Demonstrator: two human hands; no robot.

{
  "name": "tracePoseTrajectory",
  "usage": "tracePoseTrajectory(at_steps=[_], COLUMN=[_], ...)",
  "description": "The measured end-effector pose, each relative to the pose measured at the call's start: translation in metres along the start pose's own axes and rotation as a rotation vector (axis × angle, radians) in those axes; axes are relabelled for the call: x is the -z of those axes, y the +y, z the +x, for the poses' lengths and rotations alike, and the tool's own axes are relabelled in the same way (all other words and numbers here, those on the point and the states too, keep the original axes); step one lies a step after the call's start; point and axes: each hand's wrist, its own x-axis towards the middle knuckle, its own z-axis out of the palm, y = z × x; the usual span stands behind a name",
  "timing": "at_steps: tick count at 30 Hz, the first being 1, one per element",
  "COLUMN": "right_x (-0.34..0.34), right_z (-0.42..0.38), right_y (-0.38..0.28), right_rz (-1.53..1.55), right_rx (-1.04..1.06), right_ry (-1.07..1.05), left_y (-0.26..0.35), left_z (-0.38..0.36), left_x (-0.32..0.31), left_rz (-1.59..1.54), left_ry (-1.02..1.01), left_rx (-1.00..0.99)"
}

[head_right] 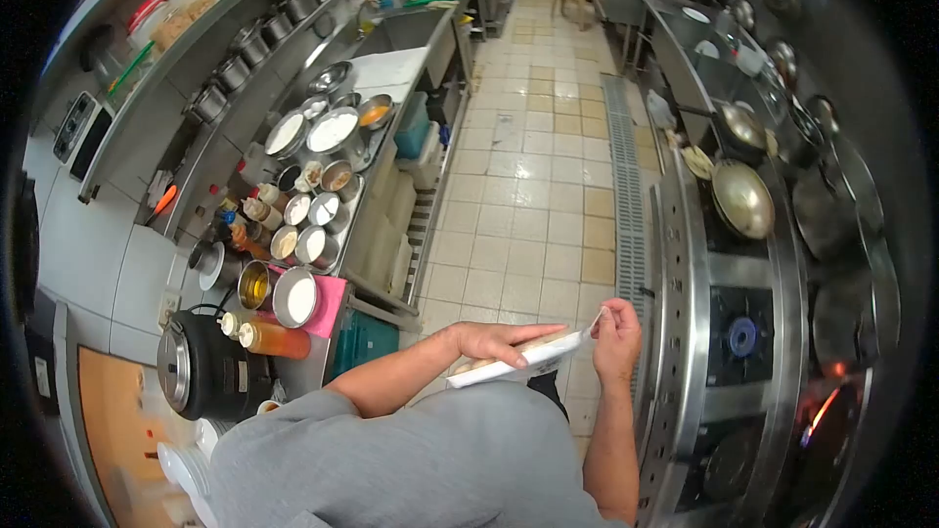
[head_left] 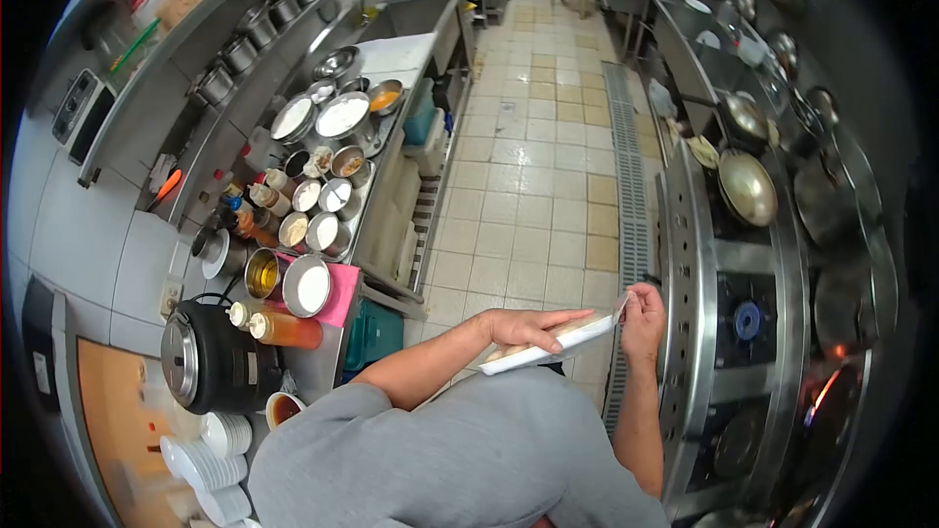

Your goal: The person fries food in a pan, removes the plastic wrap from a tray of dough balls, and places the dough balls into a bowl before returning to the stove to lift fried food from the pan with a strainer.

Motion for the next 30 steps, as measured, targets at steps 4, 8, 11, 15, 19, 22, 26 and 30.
tracePoseTrajectory(at_steps=[4,8,11,15,19,22,26,30], right_x=[-0.013,-0.047,-0.095,-0.176,-0.239,-0.272,-0.304,-0.337], right_z=[0.101,0.2,0.264,0.33,0.388,0.448,0.53,0.591], right_y=[-0.004,-0.013,-0.014,-0.033,-0.019,-0.005,-0.002,-0.011], right_rz=[0.084,0.182,0.308,0.472,0.203,0.243,0.241,0.159], right_rx=[-0.071,-0.176,-0.19,-0.35,-0.269,-0.401,-0.445,-0.334], right_ry=[-0.108,-0.377,-0.522,-0.642,-0.793,-0.808,-0.612,-0.568], left_y=[0.017,0.046,0.065,0.06,0.061,0.076,0.118,0.168], left_z=[0.029,0.033,0.021,0.016,0.009,0.007,0.007,0.014], left_x=[0.062,0.112,0.137,0.2,0.28,0.354,0.454,0.538], left_rz=[0.043,0.13,0.198,0.053,-0.049,0.036,-0.038,0.117], left_ry=[0.165,0.443,0.64,0.915,1.082,1.165,1.055,0.925], left_rx=[-0.047,-0.04,-0.046,-0.292,-0.323,-0.269,-0.299,-0.232])
